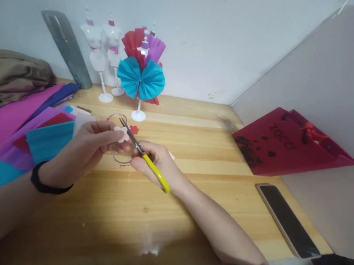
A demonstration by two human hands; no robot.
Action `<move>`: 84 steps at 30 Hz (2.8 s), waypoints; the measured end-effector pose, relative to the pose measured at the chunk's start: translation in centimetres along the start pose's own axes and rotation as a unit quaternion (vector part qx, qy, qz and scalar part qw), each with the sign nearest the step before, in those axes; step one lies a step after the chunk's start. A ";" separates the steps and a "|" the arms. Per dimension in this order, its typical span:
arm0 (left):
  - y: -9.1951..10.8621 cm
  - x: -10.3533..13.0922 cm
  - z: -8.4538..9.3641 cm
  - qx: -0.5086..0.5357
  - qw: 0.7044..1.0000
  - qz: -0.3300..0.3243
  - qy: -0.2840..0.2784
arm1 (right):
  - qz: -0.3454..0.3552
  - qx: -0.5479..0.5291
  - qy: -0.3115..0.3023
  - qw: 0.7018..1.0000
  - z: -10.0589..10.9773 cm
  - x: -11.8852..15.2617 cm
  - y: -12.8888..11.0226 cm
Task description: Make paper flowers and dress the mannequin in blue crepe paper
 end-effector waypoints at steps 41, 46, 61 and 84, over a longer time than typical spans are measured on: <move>0.3 0.1 -0.1 -0.003 1.000 0.003 0.010 | 0.012 0.009 0.015 1.000 0.2 0.2 0.6; 0.6 0.2 -0.1 -0.020 1.000 -0.003 0.010 | 0.030 -0.014 0.008 0.999 0.1 0.1 0.5; 1.7 0.1 0.0 -0.063 0.997 -0.027 0.025 | 0.005 0.021 0.012 1.000 0.1 0.2 0.6; 2.0 0.1 0.3 -0.062 0.997 -0.044 0.033 | 0.008 0.038 0.015 0.999 0.2 0.3 0.5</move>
Point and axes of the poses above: each hand's wrist, its own x-axis away from the middle knuckle, its own z-axis out of the back of the hand, y = z × x, the point moved 8 cm from there along -x, towards the middle knuckle, and after that the axes turned 13 degrees about -y, right-handed, at the moved point
